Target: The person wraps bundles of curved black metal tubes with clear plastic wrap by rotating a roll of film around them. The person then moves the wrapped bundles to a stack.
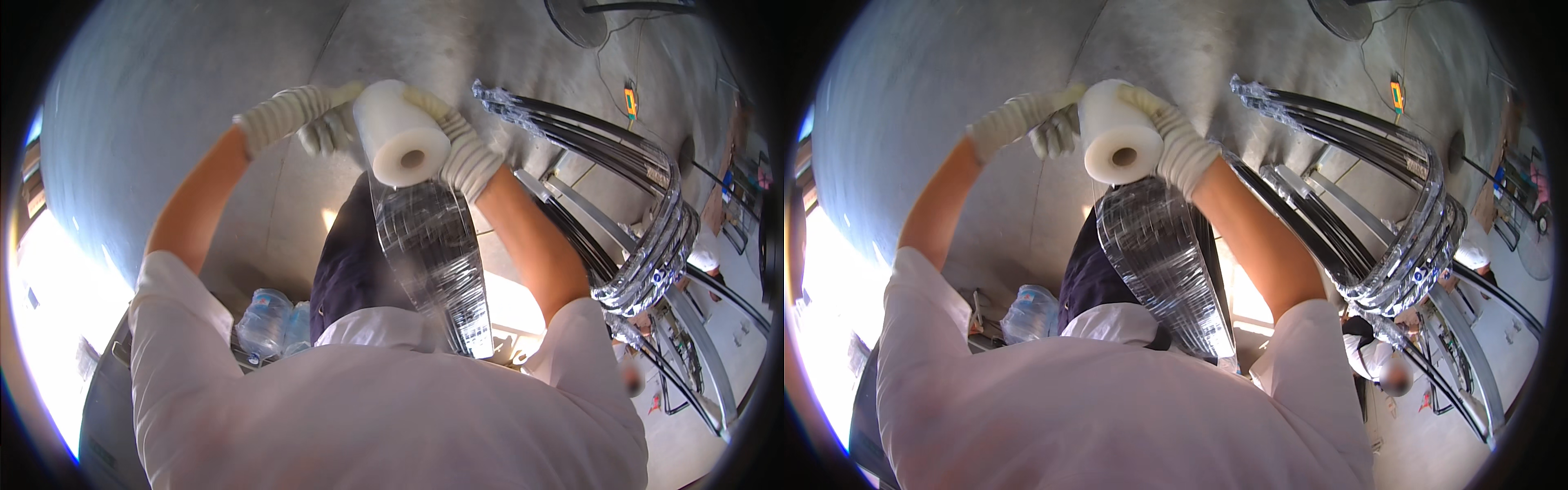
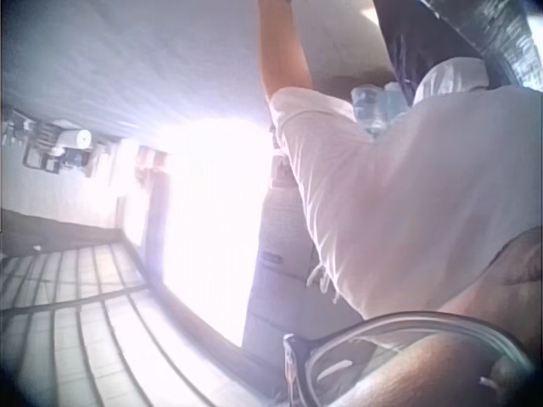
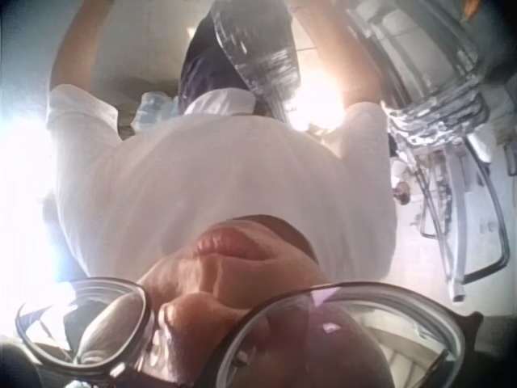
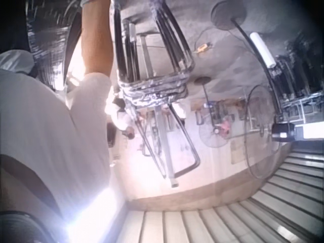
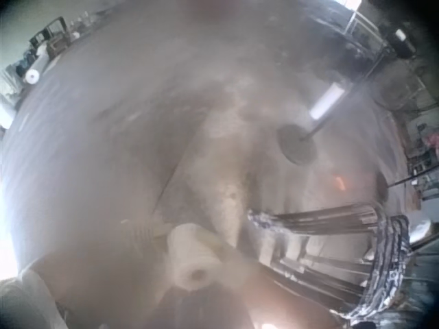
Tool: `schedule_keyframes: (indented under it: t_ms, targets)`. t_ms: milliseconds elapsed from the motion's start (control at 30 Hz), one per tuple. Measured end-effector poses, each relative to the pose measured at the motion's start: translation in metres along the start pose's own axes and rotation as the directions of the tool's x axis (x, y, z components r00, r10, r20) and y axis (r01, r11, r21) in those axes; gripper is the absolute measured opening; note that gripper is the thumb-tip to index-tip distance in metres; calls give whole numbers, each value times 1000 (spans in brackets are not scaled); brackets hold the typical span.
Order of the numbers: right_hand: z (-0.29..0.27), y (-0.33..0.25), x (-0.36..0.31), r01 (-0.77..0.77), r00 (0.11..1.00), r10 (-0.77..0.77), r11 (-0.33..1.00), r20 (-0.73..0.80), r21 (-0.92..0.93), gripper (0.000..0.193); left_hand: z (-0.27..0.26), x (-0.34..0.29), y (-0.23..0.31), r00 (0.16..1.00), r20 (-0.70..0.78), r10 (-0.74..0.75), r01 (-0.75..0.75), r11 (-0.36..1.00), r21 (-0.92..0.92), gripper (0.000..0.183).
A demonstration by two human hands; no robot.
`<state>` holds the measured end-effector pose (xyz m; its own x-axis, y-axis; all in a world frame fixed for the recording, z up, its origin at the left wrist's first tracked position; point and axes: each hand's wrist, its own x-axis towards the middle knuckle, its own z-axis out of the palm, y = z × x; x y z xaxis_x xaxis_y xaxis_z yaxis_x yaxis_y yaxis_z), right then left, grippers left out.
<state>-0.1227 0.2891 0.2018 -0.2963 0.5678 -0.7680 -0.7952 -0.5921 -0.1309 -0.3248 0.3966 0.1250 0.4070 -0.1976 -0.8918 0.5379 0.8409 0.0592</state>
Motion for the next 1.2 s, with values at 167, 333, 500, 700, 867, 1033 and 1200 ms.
schedule_keyframes:
  t_ms: [167,333,500,700,867,1033,1200]
  targets:
    - [5,-1,-14,-45,996,47,998,-69,37,35,34,92,-44,867,35,497,-388,629,673,50]
    - [-36,-26,-14,36,999,-37,998,-11,-58,48,93,114,-41,753,441,488,-656,508,559,39]
    - [-70,-38,-51,119,978,-123,992,-167,-31,54,109,88,-29,765,500,406,-644,474,600,31]
    - [-134,-2,-97,49,969,-13,989,-248,139,47,101,88,-37,558,564,609,-809,246,534,26]
    - [-178,87,-97,-40,948,54,998,-314,48,30,111,61,-32,681,317,660,-678,405,613,27]
    - [-109,102,-82,-224,956,222,975,-192,9,29,82,36,-166,860,-410,303,-419,878,-230,28]
    - [-97,104,-51,-262,962,254,962,-97,-77,28,143,-51,-179,902,283,326,41,588,-808,75]
